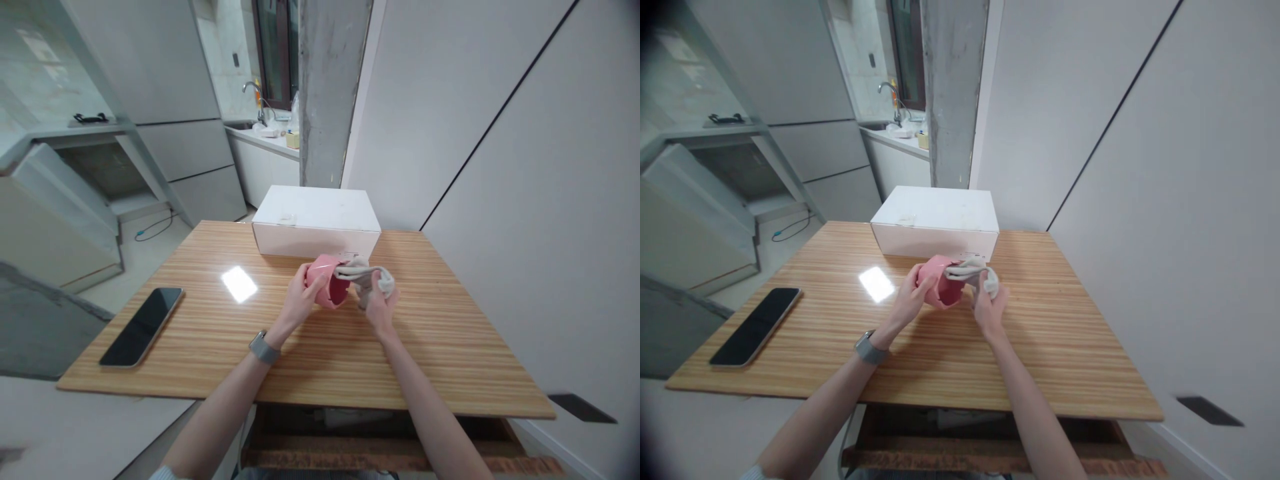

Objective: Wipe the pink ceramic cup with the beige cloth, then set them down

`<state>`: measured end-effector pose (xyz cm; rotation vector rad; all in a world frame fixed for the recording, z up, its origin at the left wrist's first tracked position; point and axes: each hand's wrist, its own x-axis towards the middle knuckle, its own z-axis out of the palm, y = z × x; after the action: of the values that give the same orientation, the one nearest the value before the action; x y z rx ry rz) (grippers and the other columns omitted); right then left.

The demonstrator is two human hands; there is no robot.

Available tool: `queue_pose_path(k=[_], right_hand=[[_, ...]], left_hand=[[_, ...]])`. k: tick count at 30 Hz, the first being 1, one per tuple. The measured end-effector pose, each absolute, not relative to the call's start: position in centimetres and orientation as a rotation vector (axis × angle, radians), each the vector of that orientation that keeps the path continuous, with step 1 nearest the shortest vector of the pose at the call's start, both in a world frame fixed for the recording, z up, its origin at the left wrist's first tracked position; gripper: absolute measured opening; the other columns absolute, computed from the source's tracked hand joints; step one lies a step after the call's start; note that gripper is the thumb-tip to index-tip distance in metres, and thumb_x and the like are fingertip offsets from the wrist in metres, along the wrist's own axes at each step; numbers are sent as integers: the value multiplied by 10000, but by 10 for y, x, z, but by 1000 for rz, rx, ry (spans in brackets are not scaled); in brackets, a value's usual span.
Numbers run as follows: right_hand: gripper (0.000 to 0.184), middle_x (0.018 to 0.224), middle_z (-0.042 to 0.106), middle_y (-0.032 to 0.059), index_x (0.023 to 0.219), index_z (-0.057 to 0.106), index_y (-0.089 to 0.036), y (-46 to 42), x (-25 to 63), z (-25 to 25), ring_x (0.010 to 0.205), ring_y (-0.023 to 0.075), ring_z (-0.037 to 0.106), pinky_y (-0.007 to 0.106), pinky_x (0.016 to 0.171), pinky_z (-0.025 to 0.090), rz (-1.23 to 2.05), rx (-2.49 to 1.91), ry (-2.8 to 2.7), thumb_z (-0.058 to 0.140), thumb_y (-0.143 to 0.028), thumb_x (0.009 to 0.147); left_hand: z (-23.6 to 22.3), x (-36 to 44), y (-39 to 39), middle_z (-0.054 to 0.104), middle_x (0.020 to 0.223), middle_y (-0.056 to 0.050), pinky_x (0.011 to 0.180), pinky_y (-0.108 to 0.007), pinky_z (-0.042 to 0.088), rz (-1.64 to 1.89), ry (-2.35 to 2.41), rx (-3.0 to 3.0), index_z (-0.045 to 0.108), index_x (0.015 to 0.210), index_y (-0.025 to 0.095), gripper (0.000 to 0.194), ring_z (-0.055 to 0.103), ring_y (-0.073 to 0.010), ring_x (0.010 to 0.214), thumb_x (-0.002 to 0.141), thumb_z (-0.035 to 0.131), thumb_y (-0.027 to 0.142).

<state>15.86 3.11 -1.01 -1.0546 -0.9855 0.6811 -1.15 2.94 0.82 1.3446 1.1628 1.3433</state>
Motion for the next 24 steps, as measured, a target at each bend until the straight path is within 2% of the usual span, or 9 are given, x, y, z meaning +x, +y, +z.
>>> queue_pose_path(k=[4,8,14,18,24], right_hand=[[331,927,712,-5,922,637,-199,52,179,-6,956,167,647,293,840,519,615,-1090,-508,526,-496,826],[360,964,725,-10,958,637,-229,57,181,0,1000,170,660,323,863,543,1111,-905,-388,440,-512,854],[376,847,749,47,845,680,-211,35,159,9,1006,255,670,385,886,552,1619,-830,-653,594,-565,755],[404,836,750,47,830,685,-199,32,158,7,1036,271,657,386,926,527,1656,-837,-738,678,-574,678],[410,929,741,-4,916,676,-244,40,148,-13,1106,213,622,343,983,478,1450,-838,-822,640,-602,721]], left_hand=[[10,-14,37,685,871,-56,748,-257,431,1412,1157,1093,666,930,115,418,590,-172,824,787,593,501],[10,-9,36,711,955,-69,844,-292,447,1238,844,779,679,1040,122,482,616,-196,910,817,550,529],[7,1,24,726,989,-92,909,-324,461,866,600,516,682,1045,117,542,649,-218,941,851,477,579],[7,0,25,734,955,-91,860,-298,488,874,672,491,691,981,114,444,667,-205,887,866,502,499],[4,-3,32,730,981,-82,816,-295,521,1000,767,419,674,1032,134,424,672,-207,905,875,486,480]])
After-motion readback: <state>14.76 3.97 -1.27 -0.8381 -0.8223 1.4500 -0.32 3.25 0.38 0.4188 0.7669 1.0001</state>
